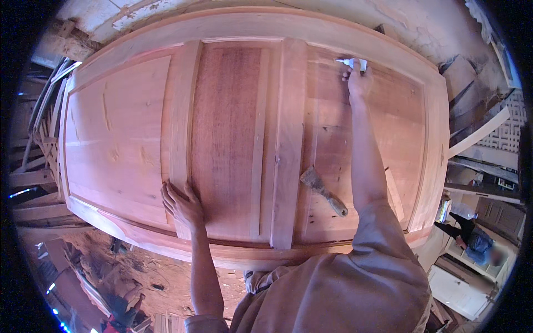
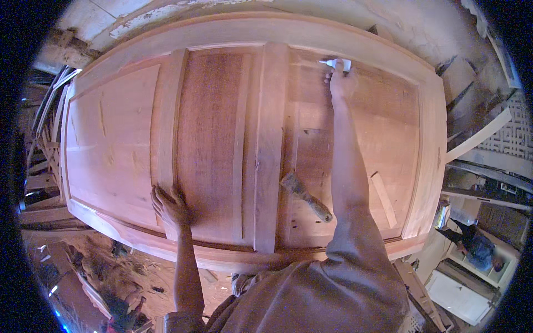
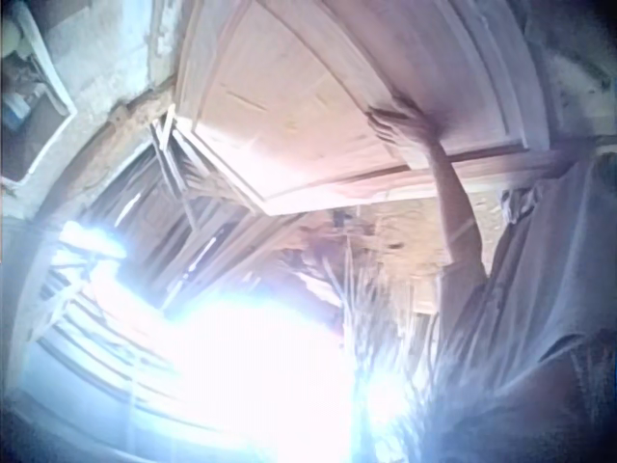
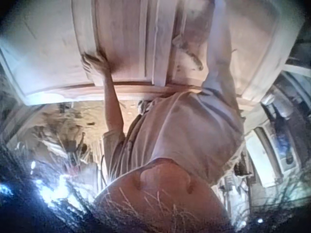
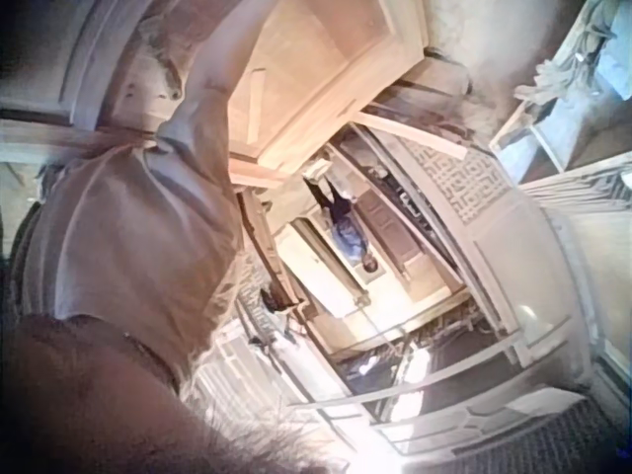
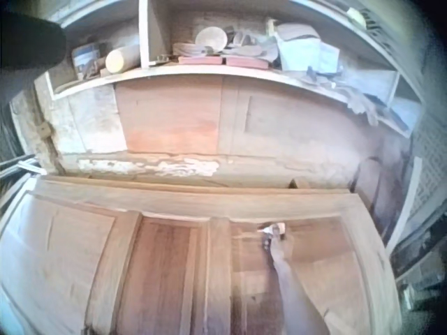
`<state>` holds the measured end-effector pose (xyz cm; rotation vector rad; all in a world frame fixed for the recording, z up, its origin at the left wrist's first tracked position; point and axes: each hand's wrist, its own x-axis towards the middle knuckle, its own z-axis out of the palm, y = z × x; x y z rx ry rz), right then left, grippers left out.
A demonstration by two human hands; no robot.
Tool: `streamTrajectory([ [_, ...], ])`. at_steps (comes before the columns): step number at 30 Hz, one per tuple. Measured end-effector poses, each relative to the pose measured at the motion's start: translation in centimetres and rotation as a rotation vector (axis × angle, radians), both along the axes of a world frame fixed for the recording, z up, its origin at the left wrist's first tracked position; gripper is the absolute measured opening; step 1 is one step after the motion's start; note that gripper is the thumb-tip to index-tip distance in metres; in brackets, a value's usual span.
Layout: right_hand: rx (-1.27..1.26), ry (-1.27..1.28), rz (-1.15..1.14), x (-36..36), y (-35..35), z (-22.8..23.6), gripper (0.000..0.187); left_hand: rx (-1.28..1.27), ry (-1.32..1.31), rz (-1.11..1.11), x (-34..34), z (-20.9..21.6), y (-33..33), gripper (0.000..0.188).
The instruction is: The person applies adhesive from a bottle onto the surface of a wooden door and then spreads it using a putty knife.
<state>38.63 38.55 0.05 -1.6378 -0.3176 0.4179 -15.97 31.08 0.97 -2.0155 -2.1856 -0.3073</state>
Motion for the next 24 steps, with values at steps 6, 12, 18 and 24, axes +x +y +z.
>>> streamTrajectory([
  [6,-0.075,-0.026,-0.029,-0.24,0.08,0.07,0.026,0.026,-0.010,-0.015,-0.42,-0.62,-0.28,0.059],
  [12,-0.032,-0.045,0.014,-0.28,-0.09,0.05,0.027,0.029,0.006,-0.011,-0.16,-0.40,-0.21,0.058],
  [18,-0.053,-0.075,0.030,-0.29,-0.21,-0.09,0.026,0.021,0.002,-0.001,-0.20,-0.54,-0.30,0.059],
  [24,-0.048,-0.096,0.036,-0.32,-0.21,-0.34,0.025,0.035,0.006,-0.004,-0.40,-0.70,-0.26,0.060],
])
